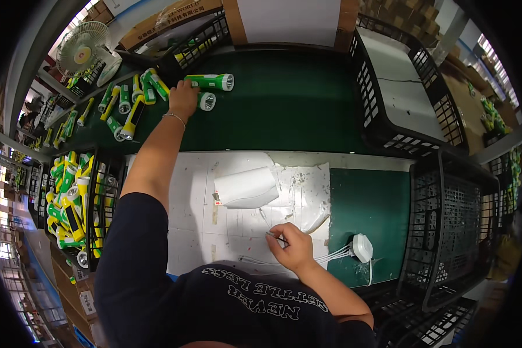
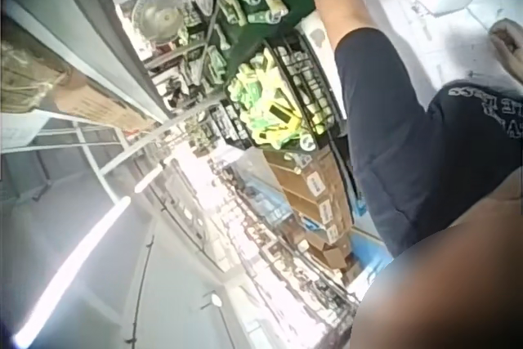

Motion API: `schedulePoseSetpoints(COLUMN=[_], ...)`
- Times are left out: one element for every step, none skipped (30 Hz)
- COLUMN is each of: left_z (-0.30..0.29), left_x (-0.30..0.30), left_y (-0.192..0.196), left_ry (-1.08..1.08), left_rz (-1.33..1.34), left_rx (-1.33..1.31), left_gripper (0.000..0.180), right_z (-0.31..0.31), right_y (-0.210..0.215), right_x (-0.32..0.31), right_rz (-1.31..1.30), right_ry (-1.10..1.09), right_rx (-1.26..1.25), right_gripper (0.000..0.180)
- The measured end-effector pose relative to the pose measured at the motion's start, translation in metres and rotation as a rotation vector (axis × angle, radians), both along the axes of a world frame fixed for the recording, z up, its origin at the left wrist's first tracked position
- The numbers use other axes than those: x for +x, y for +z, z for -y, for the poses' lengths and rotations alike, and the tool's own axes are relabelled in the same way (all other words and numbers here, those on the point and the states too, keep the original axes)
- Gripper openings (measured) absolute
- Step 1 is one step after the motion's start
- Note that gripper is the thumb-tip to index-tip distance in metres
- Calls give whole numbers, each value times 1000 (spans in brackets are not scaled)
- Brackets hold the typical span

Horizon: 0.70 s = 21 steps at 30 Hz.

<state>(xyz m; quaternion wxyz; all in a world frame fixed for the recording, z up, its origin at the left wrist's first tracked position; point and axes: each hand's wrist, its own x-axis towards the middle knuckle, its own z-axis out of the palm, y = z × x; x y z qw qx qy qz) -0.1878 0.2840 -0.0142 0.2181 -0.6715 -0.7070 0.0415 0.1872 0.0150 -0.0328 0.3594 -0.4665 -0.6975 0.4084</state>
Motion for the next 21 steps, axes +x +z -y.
schedulePoseSetpoints(left_z=[3, 7, 13, 21, 30, 40, 55, 66, 77, 89, 101, 111, 123, 141, 165, 179, 194, 206, 218, 229, 238], left_x=[-5, -9, -16, -20, -21, -24, -19, -10, 0, 13, 27, 39, 44, 72, 101, 112, 122, 138, 149, 157, 166], left_y=[0, 4, 3, 5, 6, 9, 17, 23, 30, 42, 44, 42, 38, 45, 55, 46, 36, 27, 22, 17, 15], left_ry=[-63, -81, -80, -134, -186, -135, -129, -173, -218, -216, -259, -297, -249, -153, -27, 13, 0, 40, 77, 114, 167], left_rz=[-4, -31, -36, -12, 13, 51, 48, 188, 329, 503, 868, 1236, 1646, 2089, 2515, 2681, 2695, 2645, 2676, 2708, 2713], left_rx=[60, 12, 5, -40, -83, -209, -209, -100, 11, 66, 130, 192, 94, -19, -149, -280, -434, -376, -408, -437, -408], left_gripper=[20, 26, 26, 31, 36, 46, 46, 41, 37, 40, 38, 36, 34, 34, 34, 36, 41, 43, 43, 44, 44], right_z=[0, 0, -1, -3, -3, -2, -2, -3, -4, -4, -3, -3, -2, -2, -2, -1, 0, 2, 3, 4, 5], right_y=[1, 2, 3, 4, 5, 4, 4, 2, 2, 2, 0, 0, 2, 1, -2, -3, -2, -1, 0, 1, 6], right_x=[-1, 0, 0, 1, 1, 1, 1, 2, 2, 2, 2, 1, -1, 2, 3, 1, 0, -1, 0, 0, 0], right_rz=[0, 5, -1, -20, -39, -49, -51, -40, -27, -26, -43, -59, -78, -70, -91, -113, -137, -132, -156, -179, -181], right_ry=[4, 4, 5, 10, 17, 7, 14, 9, 4, -4, -8, -13, -1, -24, -25, -11, -13, -17, -20, -21, -19], right_rx=[-17, -29, -35, -39, -40, -67, -67, -72, -75, -106, -96, -85, -66, -65, -62, -57, -48, -43, -61, -79, -92], right_gripper=[13, 13, 13, 12, 12, 11, 11, 11, 11, 11, 12, 12, 12, 12, 12, 12, 13, 13, 13, 13, 14])
